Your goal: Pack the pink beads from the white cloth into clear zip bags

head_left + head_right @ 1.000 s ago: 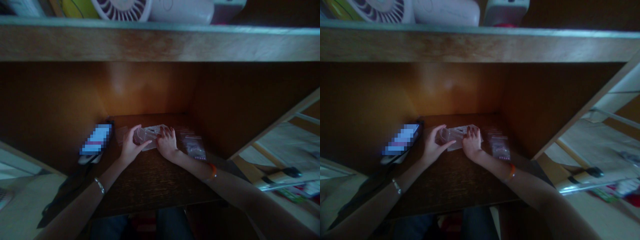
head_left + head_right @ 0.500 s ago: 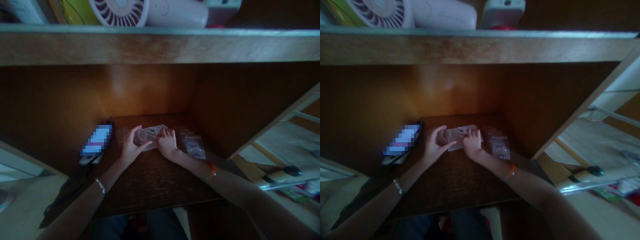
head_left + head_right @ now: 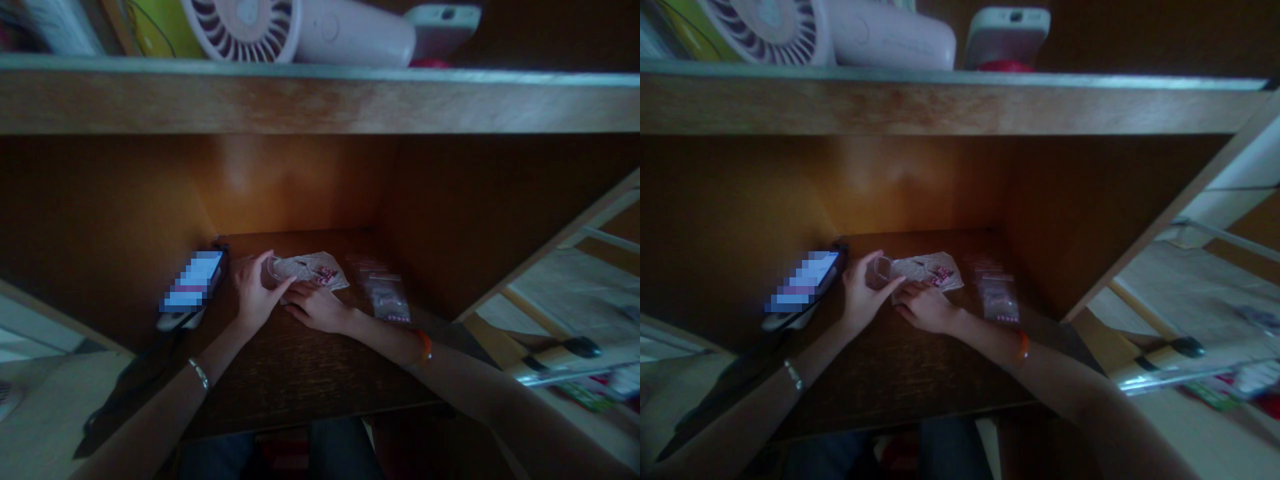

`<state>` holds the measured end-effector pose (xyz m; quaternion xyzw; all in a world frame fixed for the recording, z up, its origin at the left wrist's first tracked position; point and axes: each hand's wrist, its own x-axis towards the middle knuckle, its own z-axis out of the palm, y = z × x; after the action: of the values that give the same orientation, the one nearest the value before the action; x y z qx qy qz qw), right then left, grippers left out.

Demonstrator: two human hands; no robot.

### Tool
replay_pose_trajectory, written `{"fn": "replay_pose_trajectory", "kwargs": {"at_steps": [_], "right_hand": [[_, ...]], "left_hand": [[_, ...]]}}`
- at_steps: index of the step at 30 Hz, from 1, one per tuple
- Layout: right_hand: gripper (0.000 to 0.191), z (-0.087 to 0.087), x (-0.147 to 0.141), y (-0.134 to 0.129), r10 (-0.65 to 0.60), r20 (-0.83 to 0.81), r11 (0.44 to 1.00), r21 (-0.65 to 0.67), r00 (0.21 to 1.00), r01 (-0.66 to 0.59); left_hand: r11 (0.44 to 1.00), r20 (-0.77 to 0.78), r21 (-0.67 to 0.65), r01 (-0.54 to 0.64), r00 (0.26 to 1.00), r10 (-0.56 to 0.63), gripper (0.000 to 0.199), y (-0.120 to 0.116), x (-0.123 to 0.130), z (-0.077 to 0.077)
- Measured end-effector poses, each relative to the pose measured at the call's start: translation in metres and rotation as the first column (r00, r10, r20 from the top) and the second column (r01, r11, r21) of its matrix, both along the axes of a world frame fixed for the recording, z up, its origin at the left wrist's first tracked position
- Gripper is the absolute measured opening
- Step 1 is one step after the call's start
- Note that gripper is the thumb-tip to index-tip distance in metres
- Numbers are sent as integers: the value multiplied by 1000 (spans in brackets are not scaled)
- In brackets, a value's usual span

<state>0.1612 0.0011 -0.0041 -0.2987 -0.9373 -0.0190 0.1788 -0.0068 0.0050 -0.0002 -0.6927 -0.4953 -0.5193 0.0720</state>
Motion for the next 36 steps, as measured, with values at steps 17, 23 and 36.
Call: {"fn": "replay_pose_trajectory", "kwargs": {"at_steps": [17,23,36], "right_hand": [[23,3,7,17,-552,5,833,42,834,551],[23,2,8,17,-565,-13,824,44,825,565],[22,0,6,16,-308,-44,951,-11,950,308]], "left_hand": [[998,-1,-37,-43,999,43,61,2,0,-2],[998,-42,-63,-2,999,-1,62,0,1,0],[988,-105,-91,128,985,-137,64,-4,2,3]]}}
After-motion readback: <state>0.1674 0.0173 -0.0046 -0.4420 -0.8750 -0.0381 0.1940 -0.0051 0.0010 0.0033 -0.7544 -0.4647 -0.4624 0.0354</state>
